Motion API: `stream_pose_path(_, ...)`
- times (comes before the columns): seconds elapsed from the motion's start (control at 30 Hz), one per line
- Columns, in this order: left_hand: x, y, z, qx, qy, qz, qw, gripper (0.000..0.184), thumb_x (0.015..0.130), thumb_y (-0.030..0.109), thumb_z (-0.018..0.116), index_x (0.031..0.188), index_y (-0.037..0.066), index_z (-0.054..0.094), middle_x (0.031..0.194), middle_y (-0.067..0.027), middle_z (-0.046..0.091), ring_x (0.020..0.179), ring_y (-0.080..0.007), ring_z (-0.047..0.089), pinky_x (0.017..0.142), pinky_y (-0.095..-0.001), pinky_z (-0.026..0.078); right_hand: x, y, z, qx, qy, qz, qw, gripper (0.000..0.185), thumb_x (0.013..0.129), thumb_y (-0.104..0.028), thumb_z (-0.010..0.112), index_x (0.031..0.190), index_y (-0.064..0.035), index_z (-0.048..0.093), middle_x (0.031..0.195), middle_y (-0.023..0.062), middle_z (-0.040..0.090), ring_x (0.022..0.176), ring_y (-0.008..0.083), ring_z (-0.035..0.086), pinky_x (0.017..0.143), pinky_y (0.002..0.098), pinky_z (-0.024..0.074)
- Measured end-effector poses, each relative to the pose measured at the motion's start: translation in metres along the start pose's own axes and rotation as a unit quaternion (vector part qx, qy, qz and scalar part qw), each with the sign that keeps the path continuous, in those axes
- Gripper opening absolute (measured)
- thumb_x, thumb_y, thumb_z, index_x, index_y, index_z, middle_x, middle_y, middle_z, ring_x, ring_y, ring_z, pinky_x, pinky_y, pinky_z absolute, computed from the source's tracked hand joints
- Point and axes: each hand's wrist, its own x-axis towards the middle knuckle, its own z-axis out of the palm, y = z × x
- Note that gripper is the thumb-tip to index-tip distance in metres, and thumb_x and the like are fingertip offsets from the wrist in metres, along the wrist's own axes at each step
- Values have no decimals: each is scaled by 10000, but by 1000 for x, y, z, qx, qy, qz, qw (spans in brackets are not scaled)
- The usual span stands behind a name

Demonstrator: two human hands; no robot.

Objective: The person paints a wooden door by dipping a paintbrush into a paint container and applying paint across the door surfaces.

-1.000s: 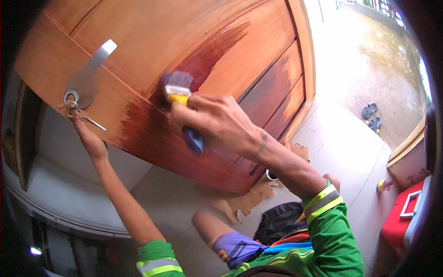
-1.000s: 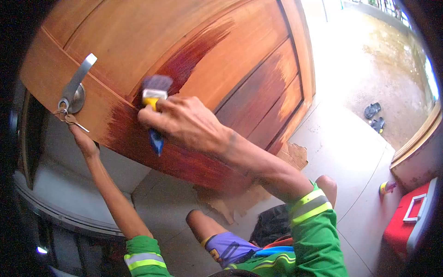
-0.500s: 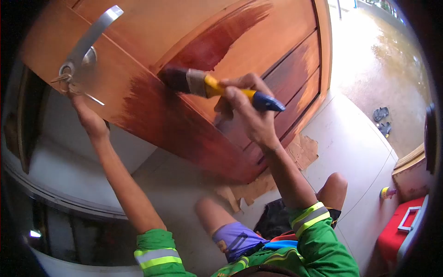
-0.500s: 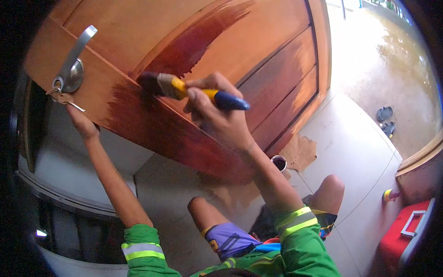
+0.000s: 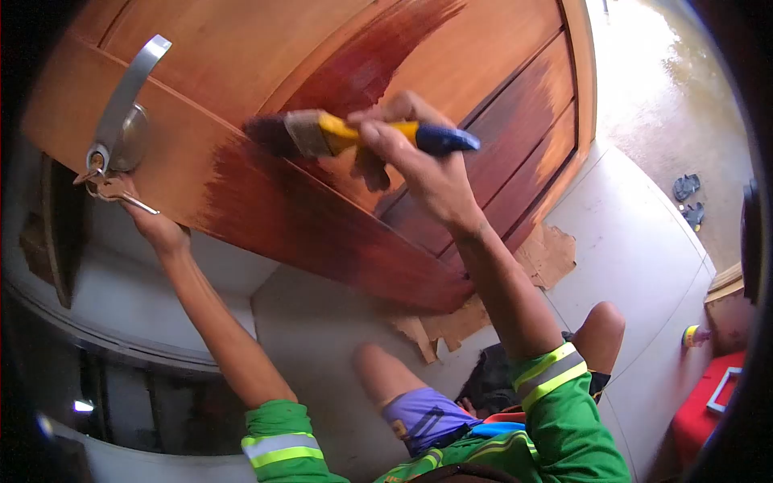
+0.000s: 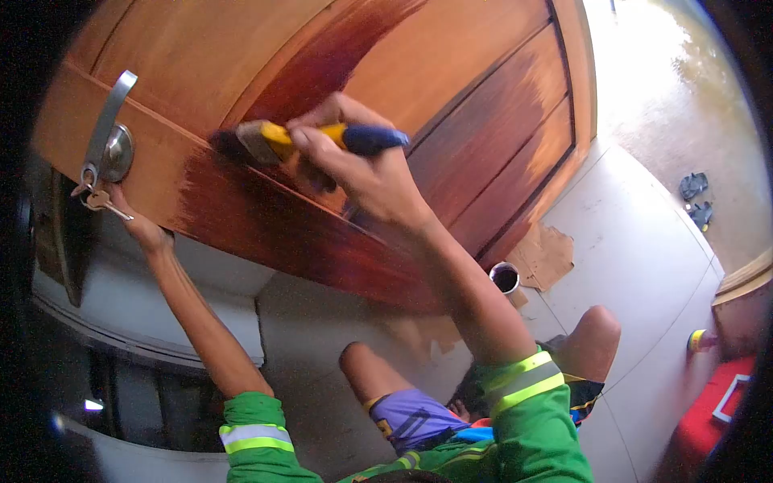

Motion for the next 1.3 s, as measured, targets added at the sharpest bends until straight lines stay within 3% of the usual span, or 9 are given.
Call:
stream_pose_path(0.1,-1,-1,-2,-22,-6,7,1000,628,1052,515,317,1461,39,345,1452,-125,430,1322,-267,451,1114,-428,362,-32,19,-26,-93,41,-6,995,212,961,-205,667,1035,-9,639,794,59,660,653,75,578,559,241,457)
stream_pose_path(0.3,6,-10,-12,-6,38,7,999,619,1035,487,376,1462,41,349,1464,-138,423,1329,-286,444,1114,-428,358,-24,-10,-16,44,75,62,994,178,954,-175,667,1033,-17,642,797,61,663,631,87,583,557,244,469)
stream_pose_path(0.47,1,3,4,1,14,34,999,583,1026,467,375,1434,50,384,1436,-139,450,1324,-289,448,1107,-427,363,6,6,-2,13,12,-15,1000,181,968,-201,651,965,-20,638,797,51,663,653,81,587,602,233,481)
stream_pose_path(0.67,0,3,6,16,15,61,998,575,1016,473,378,1414,59,405,1421,-130,459,1317,-287,448,1093,-435,367,-40,12,-69,-49,4,171,984,196,952,-225,674,918,-36,637,715,-3,624,619,52,538,545,230,422)
stream_pose_path(0.77,6,0,-2,37,25,68,997,584,1014,479,381,1418,59,403,1435,-126,447,1325,-285,434,1105,-436,348,-21,-7,-65,-54,6,104,993,230,949,-260,680,910,-37,637,683,-16,610,590,45,516,511,225,389)
stream_pose_path(0.93,10,-6,-11,65,19,86,994,655,983,556,394,1416,67,437,1436,-120,480,1302,-305,472,1092,-458,374,9,-7,-27,22,15,57,998,246,953,-285,672,936,-42,642,701,10,642,590,69,565,528,233,435)
stream_pose_path(1.1,9,-3,-9,62,8,103,993,608,1021,480,357,1455,54,376,1485,-119,403,1358,-275,394,1133,-435,309,-65,26,-74,-14,63,185,981,233,943,-256,680,940,-26,642,749,25,638,623,89,570,570,235,451)
stream_pose_path(1.2,6,-2,-3,79,24,103,991,632,1016,508,349,1460,58,372,1488,-118,399,1358,-276,394,1136,-438,306,-98,34,-100,-126,78,209,967,245,945,-285,658,967,-42,634,739,26,629,585,67,542,493,236,410)
stream_pose_path(1.3,2,4,5,65,31,75,995,652,996,540,358,1436,64,419,1466,-126,456,1332,-314,453,1112,-468,360,-94,17,-98,-54,102,182,976,231,941,-252,682,969,-25,651,758,14,623,650,77,563,564,228,445)
